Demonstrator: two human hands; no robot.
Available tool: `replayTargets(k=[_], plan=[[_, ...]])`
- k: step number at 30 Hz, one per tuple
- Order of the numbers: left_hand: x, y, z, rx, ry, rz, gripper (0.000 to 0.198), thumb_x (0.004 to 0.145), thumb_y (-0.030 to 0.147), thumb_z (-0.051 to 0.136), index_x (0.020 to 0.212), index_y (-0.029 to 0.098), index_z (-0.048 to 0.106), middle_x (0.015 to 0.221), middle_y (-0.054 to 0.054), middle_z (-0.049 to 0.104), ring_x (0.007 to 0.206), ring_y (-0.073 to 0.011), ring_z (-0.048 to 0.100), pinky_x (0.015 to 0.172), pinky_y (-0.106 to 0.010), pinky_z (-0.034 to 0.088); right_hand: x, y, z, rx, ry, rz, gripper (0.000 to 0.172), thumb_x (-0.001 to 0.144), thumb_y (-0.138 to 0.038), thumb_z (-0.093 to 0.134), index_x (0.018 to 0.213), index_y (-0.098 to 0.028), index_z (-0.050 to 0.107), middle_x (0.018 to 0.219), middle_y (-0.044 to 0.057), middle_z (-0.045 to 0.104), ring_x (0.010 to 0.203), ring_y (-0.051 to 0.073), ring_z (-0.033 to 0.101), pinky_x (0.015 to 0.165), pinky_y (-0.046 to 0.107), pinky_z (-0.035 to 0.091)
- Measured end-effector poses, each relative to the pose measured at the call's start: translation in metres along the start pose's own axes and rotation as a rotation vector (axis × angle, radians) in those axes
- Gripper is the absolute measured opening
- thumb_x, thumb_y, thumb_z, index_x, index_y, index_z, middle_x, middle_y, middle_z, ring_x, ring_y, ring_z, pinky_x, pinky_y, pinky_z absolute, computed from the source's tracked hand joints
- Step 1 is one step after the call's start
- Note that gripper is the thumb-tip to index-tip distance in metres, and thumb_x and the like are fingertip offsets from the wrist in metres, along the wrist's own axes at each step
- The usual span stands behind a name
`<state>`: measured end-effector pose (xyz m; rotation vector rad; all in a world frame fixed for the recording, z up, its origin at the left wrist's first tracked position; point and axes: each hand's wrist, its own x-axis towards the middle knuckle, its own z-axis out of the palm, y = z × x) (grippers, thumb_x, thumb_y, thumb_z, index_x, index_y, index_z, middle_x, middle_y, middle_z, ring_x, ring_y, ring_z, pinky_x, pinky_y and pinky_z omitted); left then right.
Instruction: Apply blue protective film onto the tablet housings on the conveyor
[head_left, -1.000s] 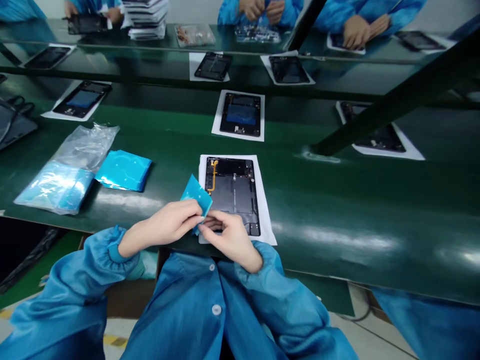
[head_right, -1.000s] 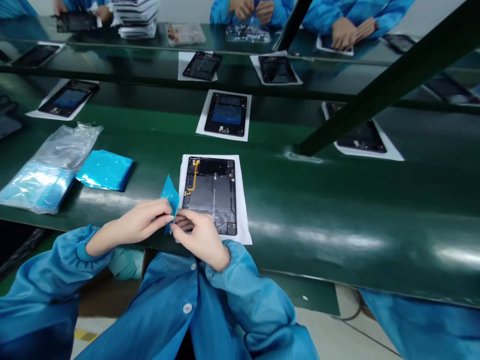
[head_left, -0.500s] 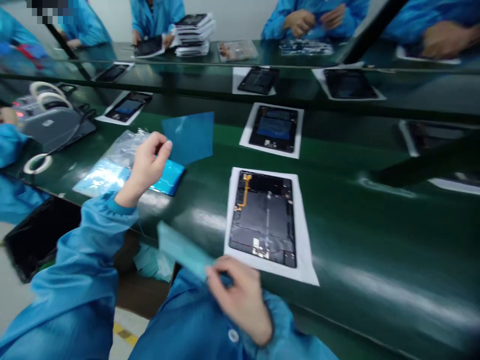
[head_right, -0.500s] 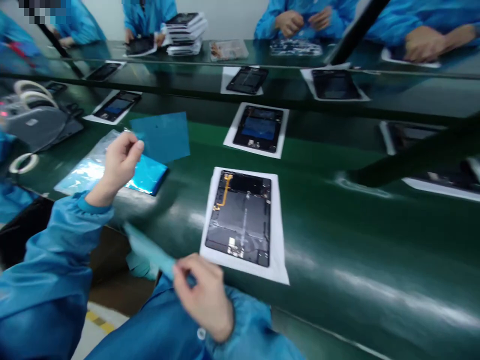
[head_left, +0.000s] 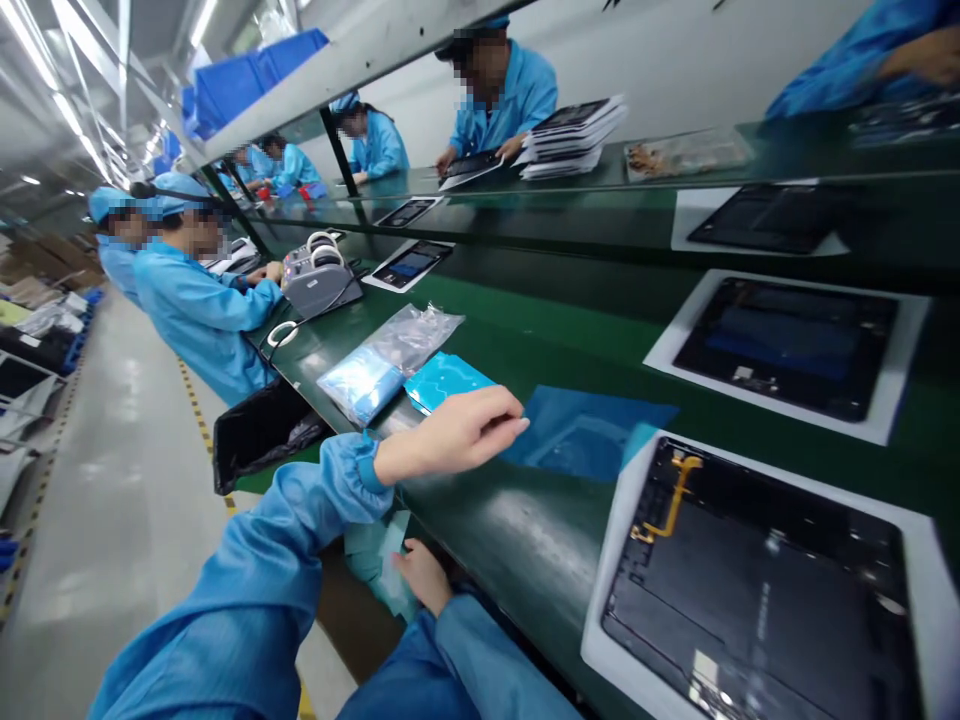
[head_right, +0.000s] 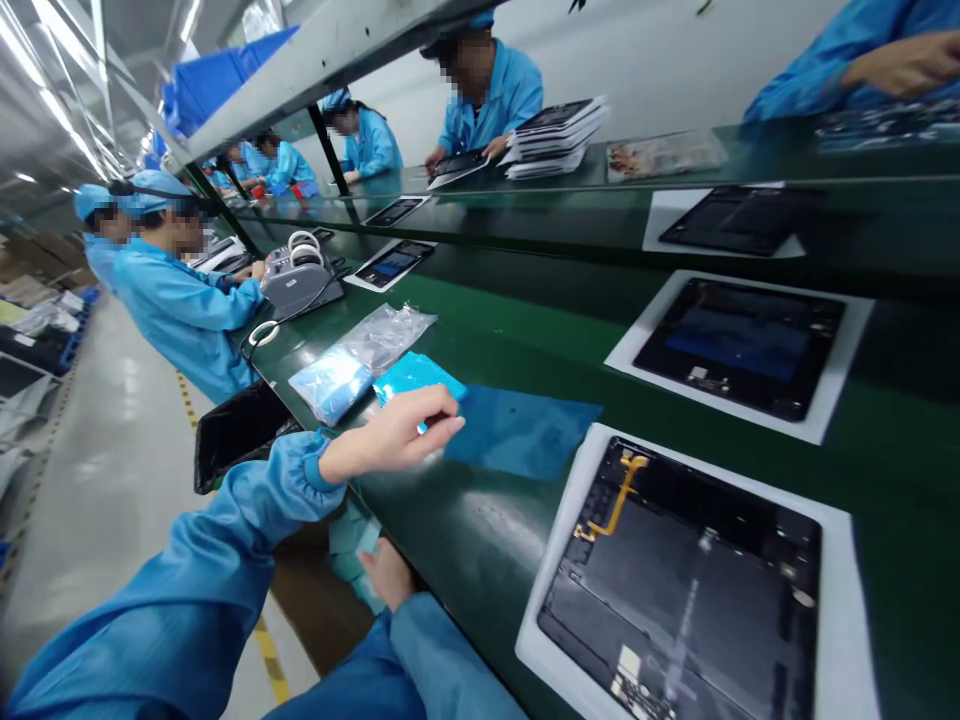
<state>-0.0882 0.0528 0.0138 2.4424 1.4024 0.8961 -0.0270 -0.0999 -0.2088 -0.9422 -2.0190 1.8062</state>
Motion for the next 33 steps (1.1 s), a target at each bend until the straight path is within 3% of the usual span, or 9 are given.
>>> replayTargets(k=[3,6,8,10,12,14,24,29,33], plan=[[-0.004,0.003,0.005,0.010,-0.001,-0.036,0.016,0.104,0.027,0.056,0.089,0.027,0.052,0.079,-0.004,0.063,0.068,-0.0175,0.059,0.063,-0.033,0.049,-0.047,-0.013,-0.002,-0.003,-0.054,-0.058,0.024,0.084,-0.040,0.085,0.103,-0.027,0.077,0.088,-0.001,0.078,0.081,0.022,0.077,0.076,0.036,0.066],[-0.006,0.015,0.014,-0.060,0.041,-0.023,0.018,0.103,0.029,0.058,0.086,0.026,0.051,0.075,-0.001,0.061,0.063,-0.0156,0.056,0.059,-0.031,0.047,-0.113,-0.047,-0.046,0.051,-0.056,-0.190,0.019,0.065,-0.032,0.084,0.079,-0.042,0.075,0.068,-0.013,0.076,0.054,0.019,0.073,0.053,0.025,0.058],[-0.006,0.028,0.022,-0.140,0.069,0.006,0.022,0.104,0.031,0.057,0.084,0.025,0.051,0.072,0.000,0.060,0.062,-0.0139,0.055,0.057,-0.029,0.046,-0.145,-0.081,-0.100,-0.039,0.277,-0.489,0.026,0.077,-0.028,0.073,0.094,-0.047,0.076,0.076,-0.011,0.080,0.059,0.021,0.076,0.059,0.030,0.063],[-0.007,0.043,0.034,-0.222,0.083,0.009,0.024,0.105,0.032,0.056,0.083,0.024,0.051,0.071,0.002,0.058,0.061,-0.0125,0.054,0.056,-0.028,0.044,-0.162,-0.112,-0.161,-0.313,0.776,-0.464,0.026,0.090,-0.024,0.067,0.110,-0.040,0.074,0.089,-0.003,0.082,0.068,0.025,0.078,0.065,0.037,0.066],[-0.008,0.059,0.046,-0.290,0.088,-0.013,0.025,0.106,0.032,0.055,0.083,0.024,0.051,0.070,0.003,0.056,0.061,-0.0118,0.052,0.055,-0.028,0.042,-0.165,-0.131,-0.212,-0.622,0.928,-0.374,0.021,0.095,-0.034,0.072,0.116,-0.028,0.071,0.088,0.004,0.079,0.071,0.026,0.077,0.066,0.038,0.064],[-0.008,0.075,0.057,-0.331,0.096,-0.050,0.027,0.107,0.034,0.054,0.083,0.024,0.051,0.070,0.003,0.056,0.060,-0.0120,0.052,0.054,-0.029,0.043,-0.163,-0.137,-0.242,-0.836,0.965,-0.330,0.020,0.098,-0.037,0.072,0.110,-0.022,0.069,0.086,0.006,0.076,0.073,0.025,0.075,0.064,0.036,0.059],[-0.012,0.098,0.093,-0.300,0.209,-0.182,0.035,0.109,0.043,0.052,0.080,0.024,0.054,0.067,0.003,0.058,0.059,-0.0122,0.053,0.055,-0.029,0.045,-0.163,-0.136,-0.235,-1.047,1.034,-0.316,0.010,0.103,-0.023,0.068,0.102,-0.015,0.073,0.087,0.007,0.080,0.075,0.019,0.072,0.067,0.032,0.049],[-0.013,0.093,0.081,-0.274,0.195,-0.121,0.024,0.105,0.044,0.064,0.093,0.024,0.063,0.080,0.000,0.062,0.070,-0.0145,0.056,0.063,-0.031,0.050,-0.170,-0.132,-0.241,-1.081,1.092,-0.384,0.013,0.100,-0.012,0.067,0.110,-0.015,0.076,0.096,0.007,0.083,0.079,0.018,0.076,0.073,0.031,0.054],[-0.005,0.074,0.061,-0.037,0.369,0.090,0.040,0.094,0.043,0.082,0.126,0.025,0.066,0.105,-0.006,0.065,0.095,-0.0218,0.061,0.081,-0.038,0.052,-0.180,-0.125,-0.251,-1.013,1.104,-0.464,0.018,0.097,-0.006,0.067,0.111,-0.016,0.075,0.099,0.006,0.084,0.083,0.019,0.078,0.077,0.031,0.060]])
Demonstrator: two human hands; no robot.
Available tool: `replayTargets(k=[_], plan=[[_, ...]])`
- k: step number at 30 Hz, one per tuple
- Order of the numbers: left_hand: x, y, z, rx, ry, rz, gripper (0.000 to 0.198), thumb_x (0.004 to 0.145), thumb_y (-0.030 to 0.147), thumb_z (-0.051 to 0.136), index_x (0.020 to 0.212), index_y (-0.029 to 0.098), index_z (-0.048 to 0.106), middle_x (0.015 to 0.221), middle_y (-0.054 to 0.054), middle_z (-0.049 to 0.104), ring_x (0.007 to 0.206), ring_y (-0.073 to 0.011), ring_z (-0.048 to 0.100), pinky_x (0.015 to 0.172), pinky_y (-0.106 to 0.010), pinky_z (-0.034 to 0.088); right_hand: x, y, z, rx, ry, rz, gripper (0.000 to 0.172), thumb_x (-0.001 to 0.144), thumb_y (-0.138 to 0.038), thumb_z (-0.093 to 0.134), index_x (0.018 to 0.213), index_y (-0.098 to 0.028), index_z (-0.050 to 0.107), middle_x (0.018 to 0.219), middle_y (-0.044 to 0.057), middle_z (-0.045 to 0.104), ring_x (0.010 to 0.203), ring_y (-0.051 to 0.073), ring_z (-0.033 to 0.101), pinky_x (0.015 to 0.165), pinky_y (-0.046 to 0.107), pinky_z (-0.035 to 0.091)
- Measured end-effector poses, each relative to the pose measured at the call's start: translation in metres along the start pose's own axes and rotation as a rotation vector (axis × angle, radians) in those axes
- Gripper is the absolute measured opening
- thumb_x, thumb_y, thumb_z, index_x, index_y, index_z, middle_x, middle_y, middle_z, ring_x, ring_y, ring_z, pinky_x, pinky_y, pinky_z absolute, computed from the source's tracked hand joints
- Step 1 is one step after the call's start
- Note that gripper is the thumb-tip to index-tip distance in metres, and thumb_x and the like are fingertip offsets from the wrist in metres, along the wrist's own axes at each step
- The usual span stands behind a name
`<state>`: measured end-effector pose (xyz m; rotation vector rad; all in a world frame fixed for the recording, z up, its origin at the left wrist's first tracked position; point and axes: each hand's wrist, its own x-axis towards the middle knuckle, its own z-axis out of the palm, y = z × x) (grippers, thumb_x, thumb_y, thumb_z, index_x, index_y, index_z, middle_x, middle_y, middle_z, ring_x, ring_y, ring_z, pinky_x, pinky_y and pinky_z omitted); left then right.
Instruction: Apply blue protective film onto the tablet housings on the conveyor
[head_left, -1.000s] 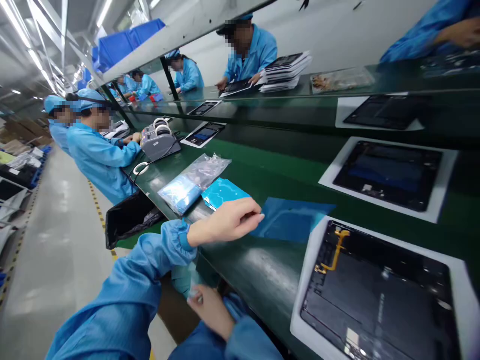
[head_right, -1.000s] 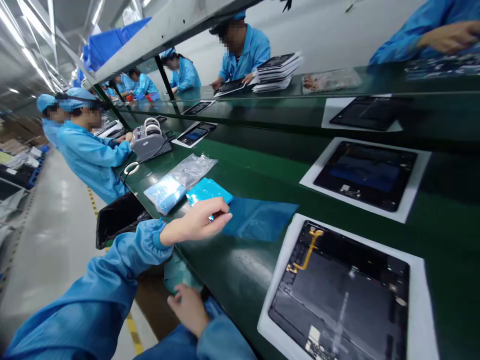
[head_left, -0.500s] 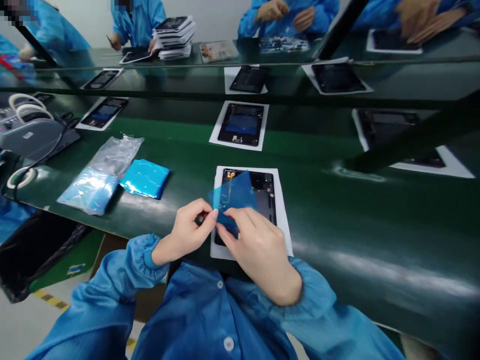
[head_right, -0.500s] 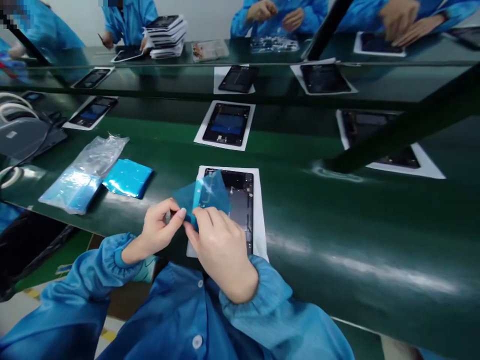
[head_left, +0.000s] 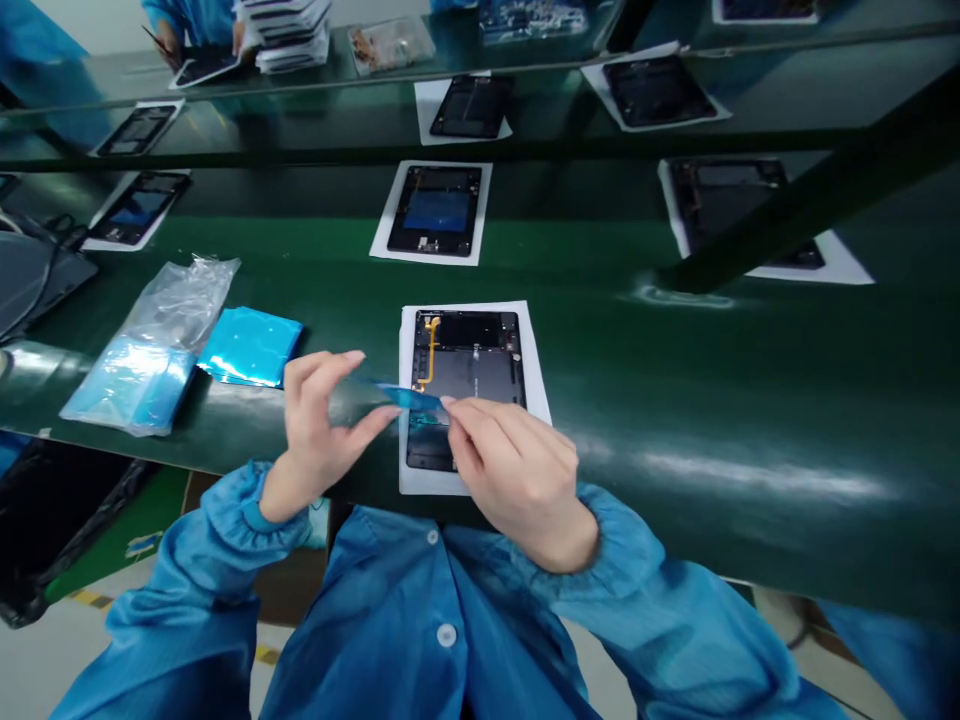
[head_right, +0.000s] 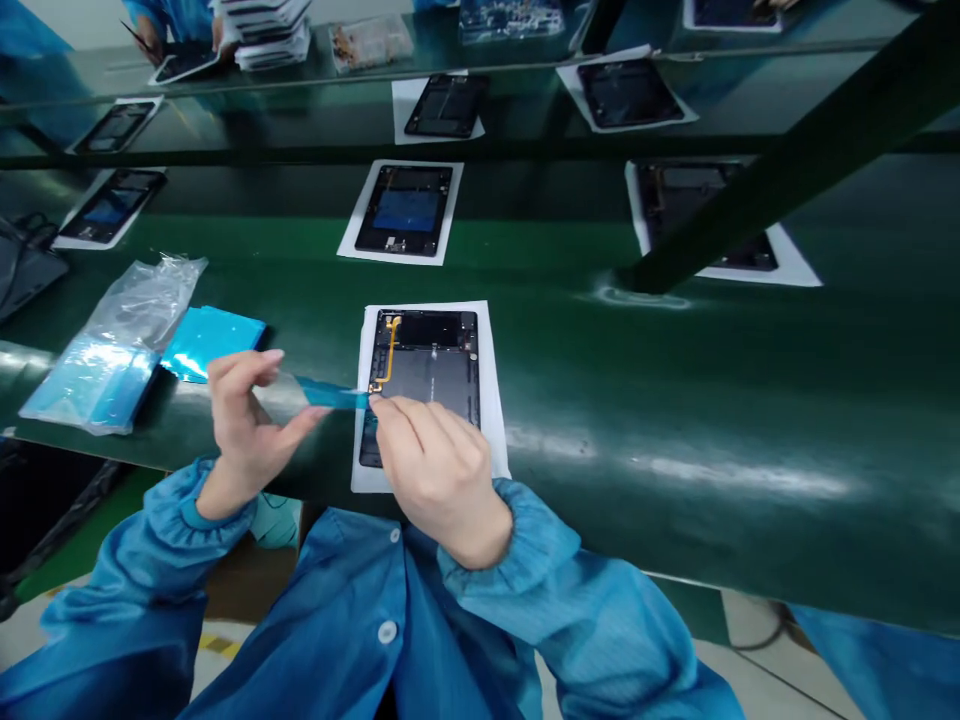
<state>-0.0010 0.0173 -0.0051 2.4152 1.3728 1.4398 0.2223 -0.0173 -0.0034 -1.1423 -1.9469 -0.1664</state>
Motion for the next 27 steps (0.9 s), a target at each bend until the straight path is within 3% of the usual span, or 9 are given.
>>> replayTargets(k=[2,4,9,11,15,18,21,24,27], plan=[[0.008,-0.008,-0.007,0.092,-0.066,0.210,0.024,0.096,0.032,0.080,0.118,0.027,0.071,0.101,-0.005,0.068,0.092,-0.0214,0.062,0.083,-0.040,0.049,0.000,0.007,-0.003,0.072,-0.022,0.003,0.019,0.097,-0.006,0.066,0.110,-0.017,0.075,0.098,0.006,0.084,0.084,0.019,0.078,0.079,0.032,0.062],[0.015,-0.012,-0.011,0.092,-0.184,0.323,0.011,0.098,0.022,0.075,0.107,0.028,0.073,0.095,-0.003,0.071,0.085,-0.0199,0.062,0.081,-0.040,0.046,0.002,0.012,-0.006,0.115,-0.058,0.019,0.016,0.098,-0.009,0.067,0.107,-0.018,0.075,0.097,0.005,0.084,0.084,0.019,0.078,0.080,0.033,0.063],[0.033,-0.007,-0.009,0.015,-0.292,0.372,0.003,0.101,0.025,0.073,0.103,0.027,0.073,0.094,-0.002,0.072,0.084,-0.0195,0.061,0.076,-0.039,0.042,0.013,0.018,-0.015,0.152,-0.143,-0.001,0.012,0.100,-0.016,0.067,0.104,-0.020,0.078,0.095,0.004,0.084,0.082,0.019,0.077,0.079,0.033,0.063],[0.039,-0.006,-0.005,0.013,-0.319,0.317,0.008,0.103,0.032,0.071,0.109,0.027,0.074,0.101,-0.004,0.072,0.090,-0.0209,0.061,0.079,-0.040,0.044,0.017,0.023,-0.020,0.152,-0.208,0.049,0.015,0.102,-0.020,0.066,0.101,-0.023,0.080,0.094,0.003,0.084,0.082,0.019,0.078,0.079,0.033,0.063],[0.042,-0.017,0.004,0.064,-0.347,0.102,0.035,0.106,0.045,0.065,0.131,0.021,0.068,0.124,-0.012,0.069,0.111,-0.0275,0.060,0.089,-0.041,0.047,0.020,0.053,-0.022,0.197,-0.218,0.436,0.014,0.097,-0.036,0.076,0.093,-0.023,0.082,0.088,0.005,0.082,0.075,0.019,0.076,0.071,0.033,0.061],[0.032,-0.035,0.014,0.009,-0.639,0.278,0.022,0.108,0.038,0.061,0.120,0.022,0.071,0.113,-0.008,0.073,0.101,-0.0236,0.063,0.083,-0.037,0.044,0.019,0.089,-0.014,0.357,-0.121,0.850,0.017,0.083,-0.030,0.089,0.084,-0.016,0.079,0.070,0.003,0.075,0.058,0.013,0.065,0.058,0.030,0.052],[0.018,-0.048,0.028,-0.126,-0.933,0.437,0.018,0.103,0.038,0.072,0.110,0.022,0.074,0.107,-0.005,0.075,0.095,-0.0208,0.065,0.079,-0.034,0.040,0.014,0.118,-0.002,0.523,-0.125,1.165,0.020,0.076,-0.020,0.092,0.074,-0.012,0.073,0.053,-0.001,0.064,0.046,0.007,0.054,0.050,0.026,0.041],[0.008,-0.051,0.039,-0.247,-0.972,0.406,0.028,0.096,0.047,0.078,0.102,0.020,0.076,0.102,-0.005,0.074,0.094,-0.0211,0.065,0.080,-0.033,0.040,0.005,0.130,0.006,0.615,-0.203,1.254,0.026,0.073,-0.025,0.094,0.072,-0.012,0.071,0.050,-0.003,0.061,0.044,0.005,0.052,0.048,0.025,0.037],[0.001,-0.046,0.045,-0.306,-0.973,0.393,0.035,0.099,0.055,0.071,0.096,0.020,0.074,0.096,-0.004,0.074,0.088,-0.0202,0.063,0.077,-0.033,0.040,-0.005,0.130,0.007,0.688,-0.278,1.260,0.039,0.065,-0.039,0.099,0.069,-0.013,0.070,0.049,-0.003,0.060,0.044,0.005,0.052,0.046,0.025,0.036]])
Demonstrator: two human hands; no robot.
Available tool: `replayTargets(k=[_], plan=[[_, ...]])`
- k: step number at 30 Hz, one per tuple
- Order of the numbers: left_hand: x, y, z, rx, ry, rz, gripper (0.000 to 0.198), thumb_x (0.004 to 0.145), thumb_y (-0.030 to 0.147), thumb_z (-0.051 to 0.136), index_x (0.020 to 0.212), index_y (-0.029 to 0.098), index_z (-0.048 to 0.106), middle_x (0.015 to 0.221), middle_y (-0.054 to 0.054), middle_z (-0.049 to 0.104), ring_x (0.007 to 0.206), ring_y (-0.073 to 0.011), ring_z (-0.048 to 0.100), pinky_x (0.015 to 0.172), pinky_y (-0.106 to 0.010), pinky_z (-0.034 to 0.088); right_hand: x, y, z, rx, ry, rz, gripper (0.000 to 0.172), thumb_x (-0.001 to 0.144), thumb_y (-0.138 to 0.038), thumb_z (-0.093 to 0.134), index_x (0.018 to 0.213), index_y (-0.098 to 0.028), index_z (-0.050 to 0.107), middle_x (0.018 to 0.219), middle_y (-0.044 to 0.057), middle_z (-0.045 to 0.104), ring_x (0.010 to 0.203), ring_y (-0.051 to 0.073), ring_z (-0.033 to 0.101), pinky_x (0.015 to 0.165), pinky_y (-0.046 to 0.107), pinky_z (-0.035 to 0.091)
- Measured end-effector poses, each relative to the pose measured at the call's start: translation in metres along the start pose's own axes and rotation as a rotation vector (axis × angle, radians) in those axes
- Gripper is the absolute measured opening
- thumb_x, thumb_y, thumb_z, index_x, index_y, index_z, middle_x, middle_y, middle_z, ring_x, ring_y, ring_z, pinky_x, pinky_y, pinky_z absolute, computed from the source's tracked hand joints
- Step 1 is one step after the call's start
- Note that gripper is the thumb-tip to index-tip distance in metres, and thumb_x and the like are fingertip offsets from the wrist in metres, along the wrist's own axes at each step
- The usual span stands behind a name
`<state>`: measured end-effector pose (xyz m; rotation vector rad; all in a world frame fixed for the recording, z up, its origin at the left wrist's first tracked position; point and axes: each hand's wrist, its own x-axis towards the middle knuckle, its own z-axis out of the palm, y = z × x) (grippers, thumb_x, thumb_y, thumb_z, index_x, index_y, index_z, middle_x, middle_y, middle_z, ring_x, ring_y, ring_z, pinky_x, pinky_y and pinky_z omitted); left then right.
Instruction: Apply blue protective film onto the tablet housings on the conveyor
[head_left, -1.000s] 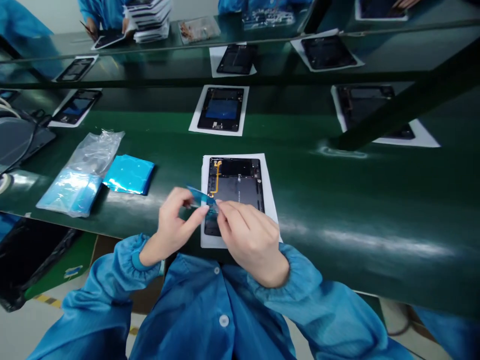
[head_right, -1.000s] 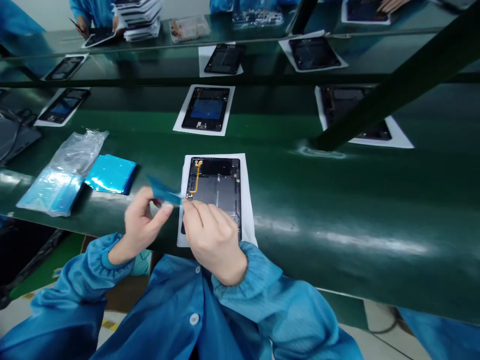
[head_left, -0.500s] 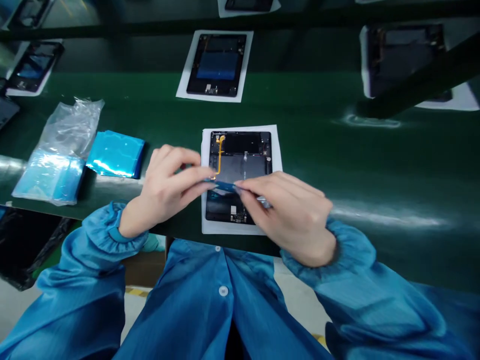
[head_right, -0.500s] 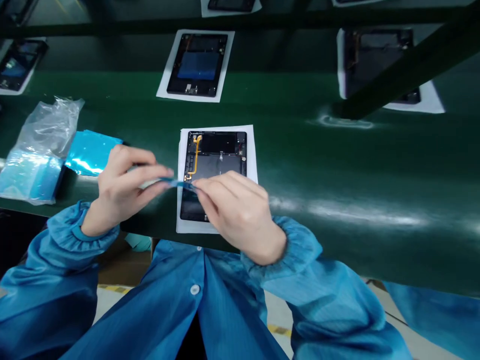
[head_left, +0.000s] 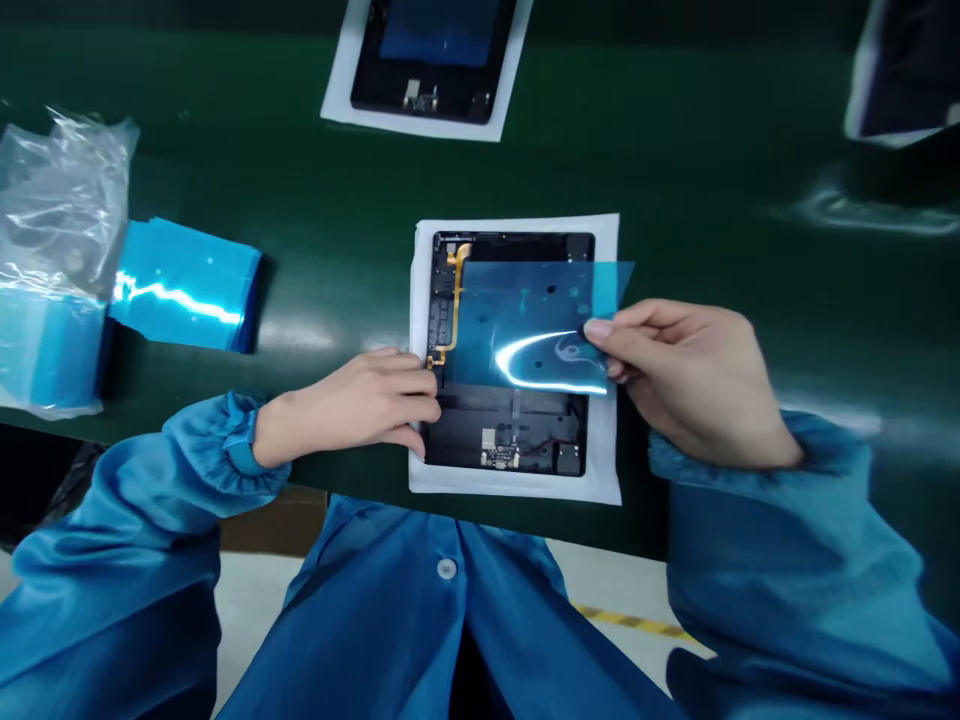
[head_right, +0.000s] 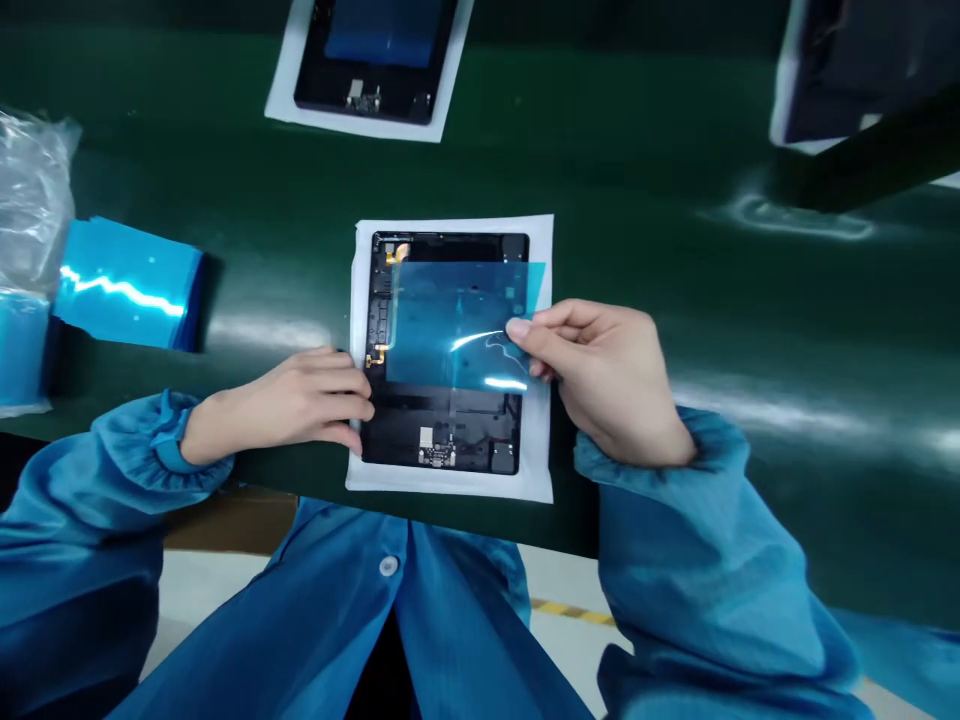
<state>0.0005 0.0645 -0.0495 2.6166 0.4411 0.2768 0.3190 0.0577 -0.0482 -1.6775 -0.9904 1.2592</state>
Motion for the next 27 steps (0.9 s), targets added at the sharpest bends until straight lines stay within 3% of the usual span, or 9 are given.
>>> replayTargets(k=[4,8,13,16,22,27], plan=[[0.003,0.005,0.005,0.004,-0.016,0.018,0.040,0.106,0.054,0.059,0.089,0.022,0.074,0.089,-0.003,0.072,0.079,-0.0178,0.059,0.071,-0.032,0.037,-0.008,0.008,-0.004,-0.026,-0.047,0.001,0.053,0.056,-0.056,0.100,0.068,-0.015,0.069,0.050,-0.003,0.060,0.042,0.006,0.052,0.043,0.024,0.036],[0.004,0.004,0.003,-0.033,0.005,0.045,0.038,0.108,0.050,0.057,0.089,0.022,0.074,0.083,-0.001,0.068,0.075,-0.0168,0.057,0.071,-0.032,0.040,-0.015,0.015,-0.010,-0.134,0.010,0.006,0.061,0.053,-0.066,0.098,0.073,-0.014,0.073,0.053,-0.001,0.062,0.041,0.006,0.049,0.039,0.024,0.034],[0.005,0.000,-0.002,-0.157,-0.096,-0.054,0.042,0.111,0.050,0.050,0.086,0.025,0.073,0.075,0.000,0.063,0.074,-0.0176,0.058,0.073,-0.035,0.040,-0.021,0.020,-0.014,-0.272,0.025,-0.067,0.054,0.066,-0.068,0.094,0.080,-0.018,0.078,0.060,0.002,0.066,0.045,0.009,0.054,0.040,0.026,0.041],[0.006,0.000,-0.004,-0.224,-0.153,-0.097,0.043,0.113,0.048,0.048,0.086,0.026,0.073,0.077,-0.001,0.065,0.075,-0.0183,0.060,0.074,-0.035,0.040,-0.024,0.016,-0.012,-0.331,0.047,-0.056,0.055,0.066,-0.071,0.092,0.080,-0.019,0.079,0.061,0.002,0.066,0.045,0.010,0.055,0.040,0.028,0.043],[0.008,0.001,-0.007,-0.315,-0.118,-0.108,0.034,0.111,0.034,0.055,0.084,0.026,0.073,0.085,-0.001,0.073,0.080,-0.0187,0.065,0.076,-0.036,0.044,-0.026,0.007,-0.010,-0.406,0.068,-0.060,0.052,0.068,-0.070,0.092,0.080,-0.021,0.082,0.061,0.003,0.067,0.045,0.011,0.056,0.041,0.029,0.043],[0.010,0.001,-0.009,-0.242,-0.122,-0.051,0.037,0.114,0.032,0.049,0.088,0.021,0.074,0.088,-0.002,0.076,0.082,-0.0165,0.068,0.078,-0.034,0.046,-0.026,0.003,-0.010,-0.426,0.042,-0.023,0.044,0.069,-0.064,0.095,0.078,-0.022,0.082,0.060,0.001,0.069,0.046,0.011,0.056,0.041,0.027,0.044]])
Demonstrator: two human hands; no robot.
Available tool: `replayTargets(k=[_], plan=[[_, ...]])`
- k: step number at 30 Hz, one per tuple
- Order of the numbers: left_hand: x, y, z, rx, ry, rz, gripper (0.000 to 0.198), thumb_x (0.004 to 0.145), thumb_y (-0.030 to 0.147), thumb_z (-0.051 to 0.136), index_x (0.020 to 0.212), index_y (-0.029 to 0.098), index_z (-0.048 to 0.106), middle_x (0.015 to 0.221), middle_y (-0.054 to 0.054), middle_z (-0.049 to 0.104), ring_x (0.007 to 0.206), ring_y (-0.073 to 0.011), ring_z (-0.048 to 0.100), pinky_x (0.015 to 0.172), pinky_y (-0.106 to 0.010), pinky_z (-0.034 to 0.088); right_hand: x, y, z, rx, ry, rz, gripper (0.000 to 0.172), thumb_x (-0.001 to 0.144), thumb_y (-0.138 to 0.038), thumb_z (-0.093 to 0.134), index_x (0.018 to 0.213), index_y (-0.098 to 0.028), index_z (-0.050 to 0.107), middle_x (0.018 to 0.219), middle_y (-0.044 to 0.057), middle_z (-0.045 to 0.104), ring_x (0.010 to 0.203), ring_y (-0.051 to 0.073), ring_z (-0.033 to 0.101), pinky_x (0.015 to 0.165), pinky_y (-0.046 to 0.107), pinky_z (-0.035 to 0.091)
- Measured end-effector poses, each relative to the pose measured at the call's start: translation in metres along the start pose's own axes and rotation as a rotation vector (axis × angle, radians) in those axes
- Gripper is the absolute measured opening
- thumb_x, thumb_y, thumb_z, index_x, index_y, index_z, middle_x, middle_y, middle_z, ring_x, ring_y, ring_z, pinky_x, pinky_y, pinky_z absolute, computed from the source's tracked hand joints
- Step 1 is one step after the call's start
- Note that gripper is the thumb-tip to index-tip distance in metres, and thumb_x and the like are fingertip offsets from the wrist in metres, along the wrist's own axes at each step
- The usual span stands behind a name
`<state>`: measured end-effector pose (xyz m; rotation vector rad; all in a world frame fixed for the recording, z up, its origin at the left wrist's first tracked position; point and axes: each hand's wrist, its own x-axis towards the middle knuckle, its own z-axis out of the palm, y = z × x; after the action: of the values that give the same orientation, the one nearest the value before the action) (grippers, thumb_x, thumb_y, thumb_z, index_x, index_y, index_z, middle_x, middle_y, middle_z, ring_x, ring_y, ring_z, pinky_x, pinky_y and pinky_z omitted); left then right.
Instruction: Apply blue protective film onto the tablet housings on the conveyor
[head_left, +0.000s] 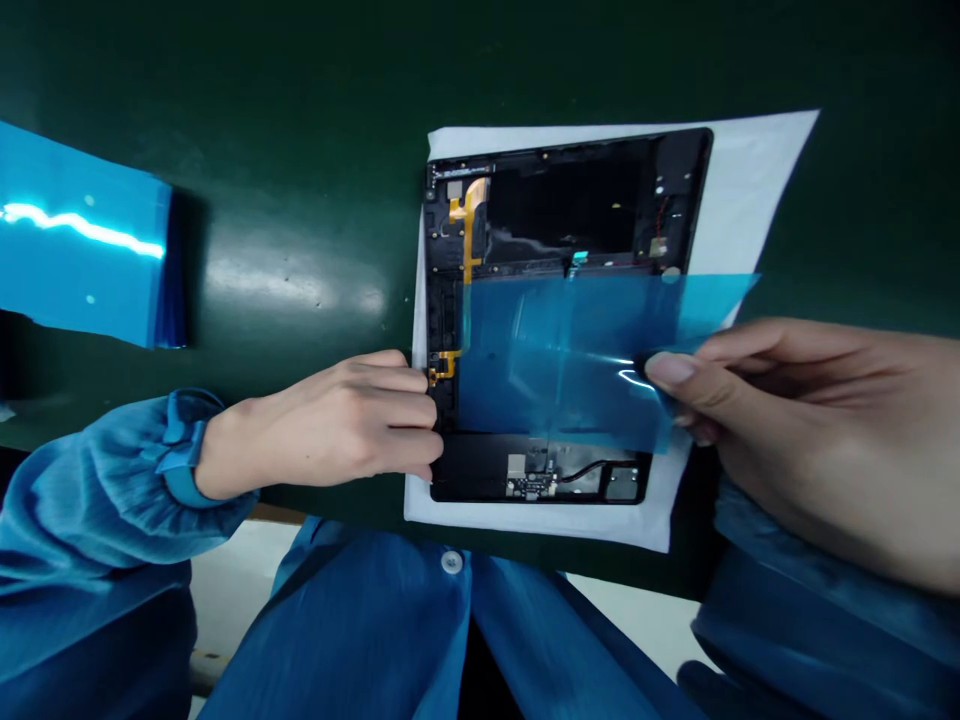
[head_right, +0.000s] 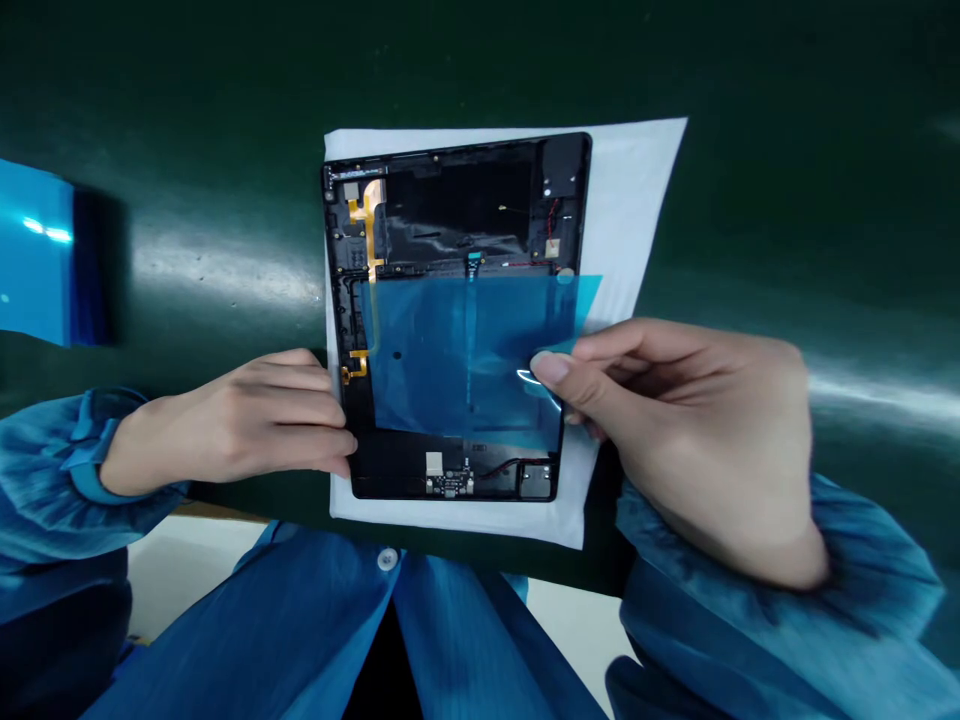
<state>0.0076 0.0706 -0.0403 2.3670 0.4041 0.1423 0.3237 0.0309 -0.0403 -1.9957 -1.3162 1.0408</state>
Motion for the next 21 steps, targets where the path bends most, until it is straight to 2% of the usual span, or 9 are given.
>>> replayTargets(k=[4,8,12,21], plan=[[0.0005,-0.0002,0.0011,0.040,0.078,0.054,0.033,0.113,0.028,0.053,0.087,0.020,0.073,0.084,-0.001,0.075,0.079,-0.0150,0.068,0.076,-0.032,0.046,0.0004,0.0005,-0.0002,0.025,0.013,0.002,0.030,0.070,-0.050,0.096,0.079,-0.024,0.083,0.062,-0.001,0.070,0.049,0.011,0.058,0.043,0.024,0.045],[0.0003,-0.0008,0.0019,0.050,0.104,0.069,0.033,0.112,0.026,0.054,0.087,0.018,0.074,0.082,-0.002,0.074,0.076,-0.0150,0.066,0.074,-0.032,0.046,-0.0002,0.0005,0.0000,0.022,0.012,-0.012,0.023,0.072,-0.044,0.095,0.078,-0.026,0.084,0.063,-0.002,0.071,0.048,0.009,0.057,0.044,0.022,0.046],[0.0004,-0.0005,0.0019,0.064,0.100,0.065,0.033,0.112,0.027,0.054,0.086,0.019,0.073,0.082,-0.001,0.074,0.077,-0.0148,0.066,0.074,-0.031,0.046,-0.0002,-0.0006,-0.0005,0.006,0.005,-0.034,0.019,0.073,-0.042,0.094,0.079,-0.027,0.084,0.060,-0.003,0.069,0.046,0.008,0.054,0.043,0.021,0.045],[0.0004,-0.0006,0.0025,0.091,0.102,0.071,0.032,0.112,0.028,0.056,0.086,0.019,0.074,0.081,-0.001,0.072,0.077,-0.0152,0.064,0.073,-0.032,0.045,0.0004,0.0009,0.0010,0.009,-0.005,-0.045,0.016,0.074,-0.040,0.093,0.079,-0.028,0.084,0.063,-0.003,0.071,0.047,0.009,0.057,0.044,0.021,0.048]])
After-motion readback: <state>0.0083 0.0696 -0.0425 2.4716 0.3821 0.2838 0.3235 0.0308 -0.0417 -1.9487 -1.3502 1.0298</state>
